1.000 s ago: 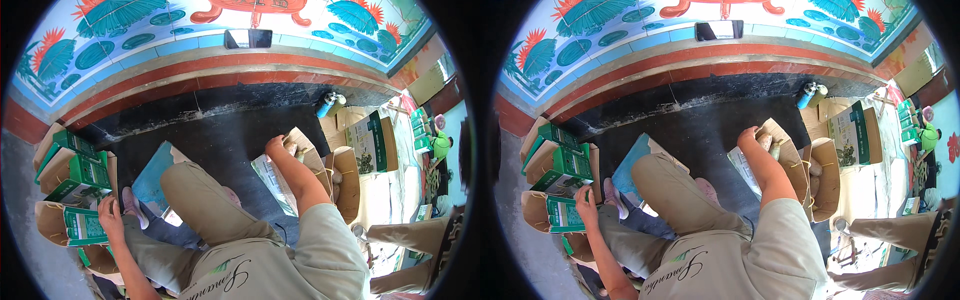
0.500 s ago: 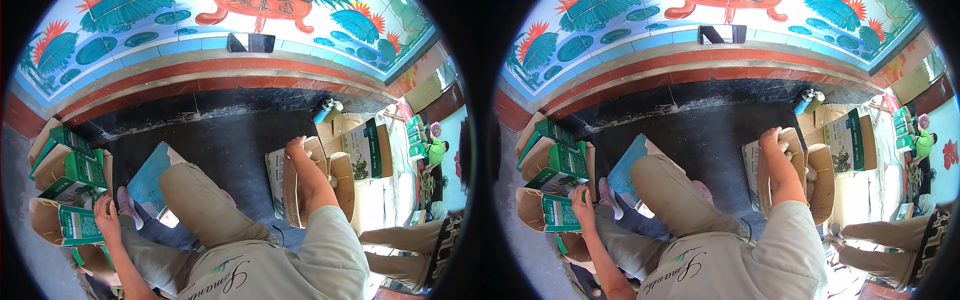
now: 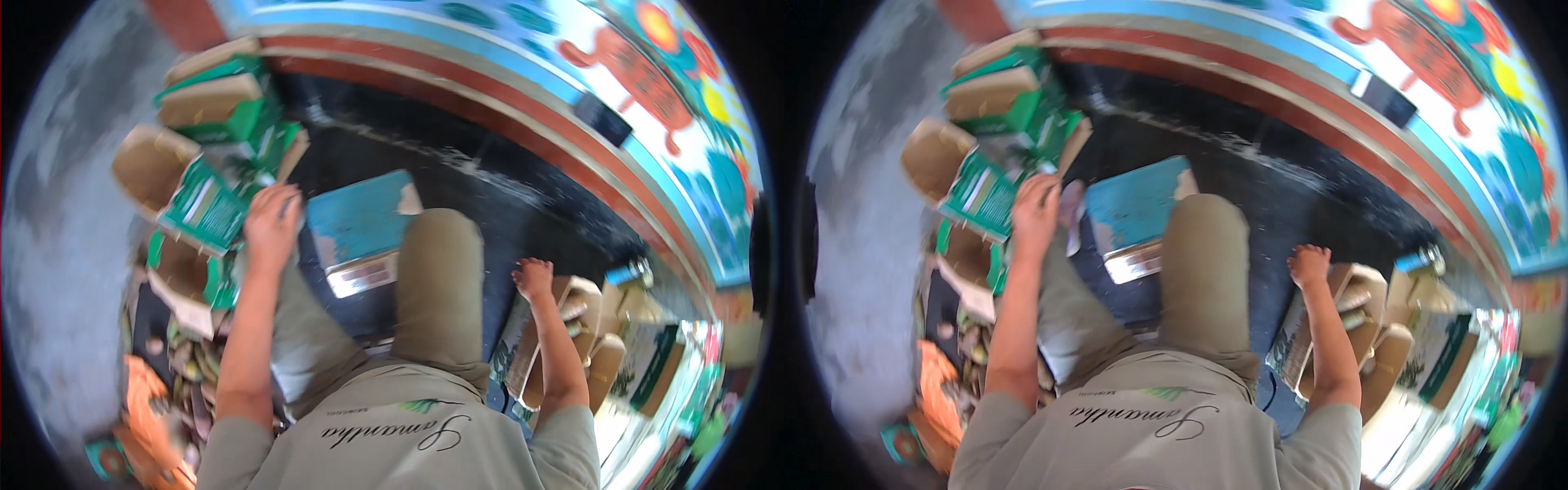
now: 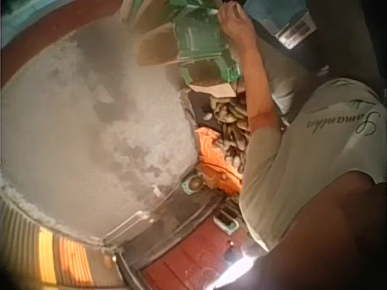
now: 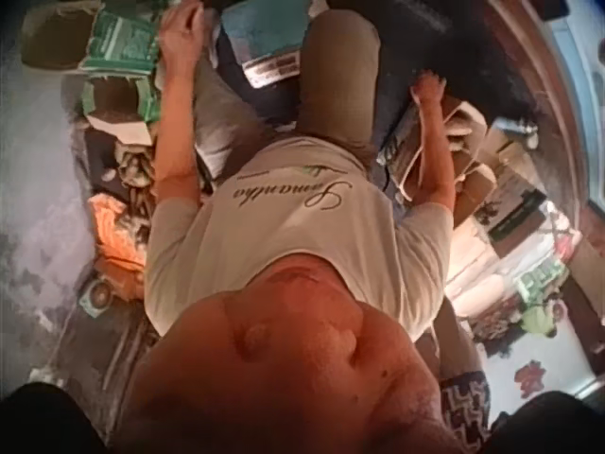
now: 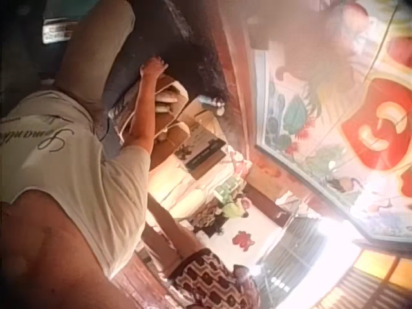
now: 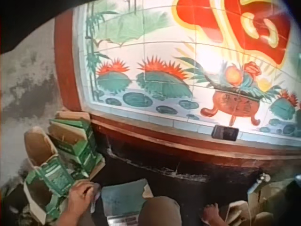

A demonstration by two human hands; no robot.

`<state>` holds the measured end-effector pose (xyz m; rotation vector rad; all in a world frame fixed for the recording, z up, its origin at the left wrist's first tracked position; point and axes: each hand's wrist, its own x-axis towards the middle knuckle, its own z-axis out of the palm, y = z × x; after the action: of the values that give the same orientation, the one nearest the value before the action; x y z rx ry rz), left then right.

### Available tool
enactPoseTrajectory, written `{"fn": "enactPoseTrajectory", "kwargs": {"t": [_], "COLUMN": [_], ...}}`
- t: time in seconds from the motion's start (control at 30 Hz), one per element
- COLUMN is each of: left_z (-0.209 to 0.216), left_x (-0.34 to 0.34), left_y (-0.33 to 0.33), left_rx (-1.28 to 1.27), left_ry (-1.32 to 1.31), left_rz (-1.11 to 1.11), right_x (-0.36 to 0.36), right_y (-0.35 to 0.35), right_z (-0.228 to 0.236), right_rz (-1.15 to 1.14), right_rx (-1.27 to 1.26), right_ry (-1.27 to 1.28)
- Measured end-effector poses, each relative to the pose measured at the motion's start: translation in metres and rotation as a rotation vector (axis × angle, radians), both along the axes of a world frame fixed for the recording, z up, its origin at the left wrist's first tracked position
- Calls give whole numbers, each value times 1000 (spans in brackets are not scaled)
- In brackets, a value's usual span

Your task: The person sorts vegetables into bags and boxes, weighing them with a digital scale.

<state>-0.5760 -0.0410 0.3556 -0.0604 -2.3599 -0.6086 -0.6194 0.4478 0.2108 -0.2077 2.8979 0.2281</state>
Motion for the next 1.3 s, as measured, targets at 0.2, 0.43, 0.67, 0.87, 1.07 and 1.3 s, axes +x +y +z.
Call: {"fn": "enactPoseTrajectory", "kwargs": {"t": [0.2, 0.43, 0.67, 0.87, 1.07, 1.3], "left_z": [-10, -9, 8, -20, -95, -139], "left_x": [-2, 8, 24, 79, 160, 198], "left_y": [-3, -4, -21, -81, -134, -152], "left_rx": [53, 116, 173, 211, 222, 102], "left_ry": [129, 134, 195, 168, -30, -388], "left_rz": [17, 55, 156, 466, 785, 899], "right_x": [-38, -47, -38, -38, -39, -39], "right_y": [-85, -196, -221, -225, -224, -225], "right_z": [67, 128, 125, 126, 124, 122], "right_rz": [165, 272, 578, 540, 536, 546], "right_rx": [-550, -953, -559, -552, -535, -502], "right_ry": [340, 373, 373, 339, 299, 318]}}
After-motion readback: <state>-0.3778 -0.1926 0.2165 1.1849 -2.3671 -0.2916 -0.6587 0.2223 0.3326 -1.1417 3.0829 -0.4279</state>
